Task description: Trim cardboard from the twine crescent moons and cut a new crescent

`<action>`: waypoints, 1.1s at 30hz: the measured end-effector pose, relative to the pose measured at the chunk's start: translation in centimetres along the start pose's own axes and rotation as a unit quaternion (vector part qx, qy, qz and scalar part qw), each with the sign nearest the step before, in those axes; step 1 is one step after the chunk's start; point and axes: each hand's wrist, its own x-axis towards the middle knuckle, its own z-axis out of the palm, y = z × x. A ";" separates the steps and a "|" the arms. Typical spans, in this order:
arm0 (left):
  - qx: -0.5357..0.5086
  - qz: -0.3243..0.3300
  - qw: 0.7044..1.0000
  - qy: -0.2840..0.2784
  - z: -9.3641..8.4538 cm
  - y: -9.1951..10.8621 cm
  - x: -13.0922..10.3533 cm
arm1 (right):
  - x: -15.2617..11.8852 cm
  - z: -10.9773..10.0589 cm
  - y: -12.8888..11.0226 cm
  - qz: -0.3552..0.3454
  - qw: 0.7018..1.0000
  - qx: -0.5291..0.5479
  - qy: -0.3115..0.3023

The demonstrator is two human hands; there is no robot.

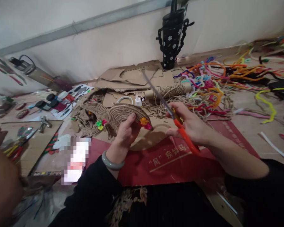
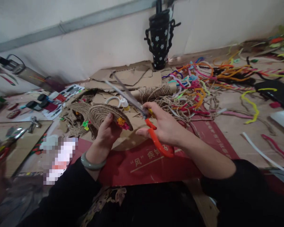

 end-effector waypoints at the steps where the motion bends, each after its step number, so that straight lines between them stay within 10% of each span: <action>1: 0.001 -0.001 1.000 -0.010 -0.1 0.1 0.0 | 0.4 0.3 -0.2 -0.006 1.000 -0.027 -0.013; 33: 0.025 -0.005 1.000 0.003 -0.4 0.3 -1.0 | -0.7 1.9 3.2 -0.212 0.968 -0.136 -0.022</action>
